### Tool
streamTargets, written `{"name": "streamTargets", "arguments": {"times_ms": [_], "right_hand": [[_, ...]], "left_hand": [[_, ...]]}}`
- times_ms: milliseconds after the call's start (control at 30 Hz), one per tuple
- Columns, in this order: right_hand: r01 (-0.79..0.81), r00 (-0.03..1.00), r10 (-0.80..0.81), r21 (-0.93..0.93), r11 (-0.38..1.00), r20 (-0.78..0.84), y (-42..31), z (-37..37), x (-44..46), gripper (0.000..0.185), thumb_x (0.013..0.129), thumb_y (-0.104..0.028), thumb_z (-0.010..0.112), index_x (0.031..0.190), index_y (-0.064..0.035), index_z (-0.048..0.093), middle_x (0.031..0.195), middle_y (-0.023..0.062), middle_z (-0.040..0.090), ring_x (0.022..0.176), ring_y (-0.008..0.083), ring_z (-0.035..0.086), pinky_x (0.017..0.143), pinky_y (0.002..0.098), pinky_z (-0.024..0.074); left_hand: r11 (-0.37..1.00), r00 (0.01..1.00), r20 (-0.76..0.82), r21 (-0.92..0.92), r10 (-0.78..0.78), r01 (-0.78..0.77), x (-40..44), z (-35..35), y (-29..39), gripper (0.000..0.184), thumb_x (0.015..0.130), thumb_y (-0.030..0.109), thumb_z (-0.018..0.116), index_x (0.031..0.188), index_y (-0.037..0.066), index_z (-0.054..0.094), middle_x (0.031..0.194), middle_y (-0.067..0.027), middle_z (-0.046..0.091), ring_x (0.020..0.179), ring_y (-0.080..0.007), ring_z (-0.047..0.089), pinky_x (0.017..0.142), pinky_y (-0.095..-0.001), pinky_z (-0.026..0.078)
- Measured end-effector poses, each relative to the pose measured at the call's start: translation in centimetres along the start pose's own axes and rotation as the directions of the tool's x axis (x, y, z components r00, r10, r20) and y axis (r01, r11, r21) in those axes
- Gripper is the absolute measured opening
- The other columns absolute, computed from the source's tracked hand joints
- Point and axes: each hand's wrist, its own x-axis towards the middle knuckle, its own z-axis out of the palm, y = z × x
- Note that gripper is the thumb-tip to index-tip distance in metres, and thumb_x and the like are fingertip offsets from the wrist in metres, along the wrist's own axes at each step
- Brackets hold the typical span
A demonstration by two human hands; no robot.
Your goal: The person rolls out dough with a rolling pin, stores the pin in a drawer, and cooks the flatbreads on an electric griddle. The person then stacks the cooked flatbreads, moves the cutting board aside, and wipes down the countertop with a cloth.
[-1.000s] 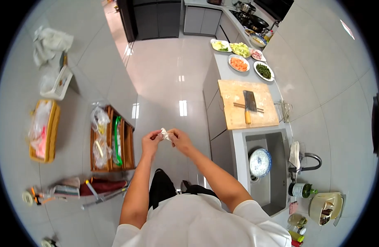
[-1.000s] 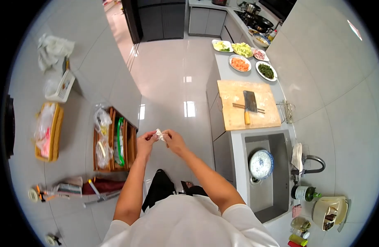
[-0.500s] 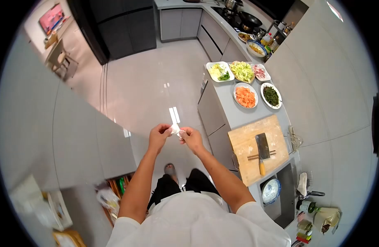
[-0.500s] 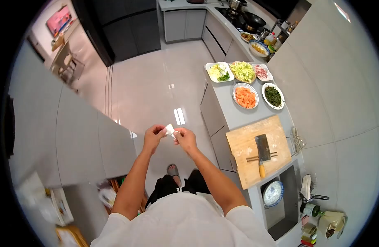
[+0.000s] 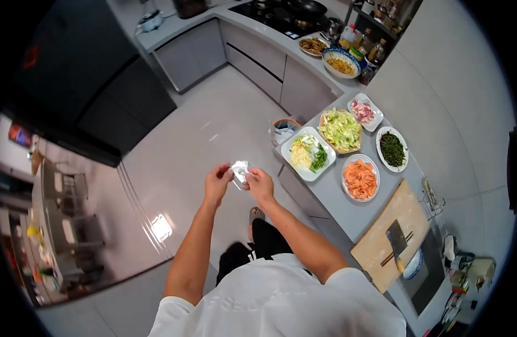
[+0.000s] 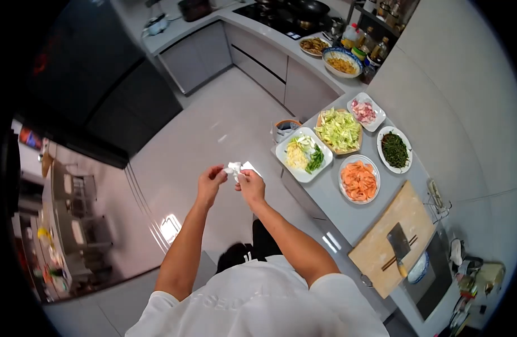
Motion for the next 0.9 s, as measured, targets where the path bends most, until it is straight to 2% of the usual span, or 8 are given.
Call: {"name": "streamTargets", "arguments": {"times_ms": [100, 200, 267, 500, 600, 767, 867, 900], "right_hand": [[0.024, 0.995, -0.020, 0.043, 0.999, -0.101, -1.8, 2.9, 6.9, 0.022, 0.103, -0.006, 0.058, 0.122, 0.0039, 0.058, 0.098, 0.0116, 0.071, 0.081, 0.0157, 0.071, 0.071, 0.0288, 0.0618], [-0.049, 0.960, 0.080, 0.121, 0.991, -0.267, -4.0, 4.6, 13.6, 0.022, 0.103, -0.005, 0.059, 0.123, 0.0027, 0.056, 0.099, 0.0120, 0.070, 0.082, 0.0163, 0.071, 0.071, 0.0292, 0.0619], [0.026, 0.919, 0.069, 0.235, 0.972, -0.389, -4.1, 5.2, 18.3, 0.022, 0.103, -0.004, 0.059, 0.123, 0.0028, 0.055, 0.100, 0.0121, 0.069, 0.083, 0.0170, 0.071, 0.071, 0.0298, 0.0621], [0.231, 0.603, 0.210, 0.420, 0.877, -0.770, -1.7, 3.5, 33.8, 0.022, 0.100, -0.001, 0.061, 0.121, 0.0027, 0.056, 0.103, 0.0124, 0.065, 0.083, 0.0194, 0.072, 0.070, 0.0328, 0.0633], [0.324, 0.441, 0.350, 0.510, 0.797, -0.827, -0.8, 0.8, 39.0, 0.025, 0.100, 0.001, 0.060, 0.124, 0.0010, 0.056, 0.105, 0.0118, 0.065, 0.084, 0.0200, 0.070, 0.071, 0.0334, 0.0628], [0.291, 0.314, 0.443, 0.530, 0.797, -0.840, 4.4, -1.8, 43.0, 0.032, 0.097, 0.003, 0.059, 0.129, 0.0000, 0.054, 0.110, 0.0111, 0.059, 0.091, 0.0240, 0.068, 0.083, 0.0359, 0.0632], [0.338, 0.397, 0.462, 0.594, 0.730, -0.793, 4.7, 0.9, 41.3, 0.033, 0.097, 0.003, 0.060, 0.129, -0.0008, 0.054, 0.109, 0.0093, 0.059, 0.093, 0.0235, 0.068, 0.085, 0.0367, 0.0621], [0.349, 0.394, 0.496, 0.625, 0.698, -0.774, 1.8, 2.6, 39.7, 0.030, 0.098, 0.004, 0.057, 0.128, -0.0007, 0.056, 0.109, 0.0091, 0.059, 0.094, 0.0233, 0.069, 0.086, 0.0364, 0.0617]], "left_hand": [[1.000, 0.998, 0.049, 0.012, -0.028, 0.027, 8.4, -0.2, 0.8, 0.031, 0.101, 0.009, 0.065, 0.130, -0.005, 0.065, 0.110, -0.0099, 0.071, 0.095, -0.0162, 0.068, 0.087, -0.0312, 0.058], [0.996, 0.986, 0.142, 0.015, -0.088, 0.086, 16.8, 1.1, 2.1, 0.033, 0.104, 0.010, 0.061, 0.133, -0.005, 0.063, 0.116, -0.0119, 0.071, 0.102, -0.0192, 0.070, 0.092, -0.0323, 0.058], [0.995, 0.970, 0.220, 0.019, -0.100, 0.098, 22.9, 2.3, 1.6, 0.033, 0.105, 0.010, 0.059, 0.135, -0.004, 0.063, 0.120, -0.0127, 0.070, 0.106, -0.0203, 0.070, 0.094, -0.0326, 0.058], [0.963, 0.795, 0.548, 0.205, -0.261, 0.175, 40.7, 9.5, -1.3, 0.033, 0.108, 0.011, 0.054, 0.138, -0.001, 0.061, 0.126, -0.0120, 0.068, 0.110, -0.0206, 0.068, 0.093, -0.0329, 0.058], [0.929, 0.687, 0.637, 0.331, -0.348, 0.164, 45.5, 12.7, -2.3, 0.034, 0.108, 0.012, 0.055, 0.139, 0.000, 0.060, 0.127, -0.0104, 0.067, 0.110, -0.0193, 0.067, 0.094, -0.0329, 0.057], [0.888, 0.577, 0.706, 0.452, -0.412, 0.080, 49.3, 15.9, -3.0, 0.034, 0.106, 0.008, 0.053, 0.139, 0.000, 0.061, 0.125, -0.0106, 0.067, 0.104, -0.0169, 0.066, 0.089, -0.0317, 0.056], [0.882, 0.545, 0.719, 0.464, -0.430, 0.084, 49.3, 16.0, -2.8, 0.036, 0.105, 0.005, 0.052, 0.139, 0.001, 0.061, 0.126, -0.0104, 0.067, 0.103, -0.0160, 0.066, 0.087, -0.0306, 0.055], [0.885, 0.543, 0.723, 0.458, -0.428, 0.087, 48.9, 16.1, -2.4, 0.035, 0.105, 0.006, 0.053, 0.139, 0.001, 0.061, 0.125, -0.0100, 0.067, 0.103, -0.0157, 0.066, 0.086, -0.0305, 0.055]]}}
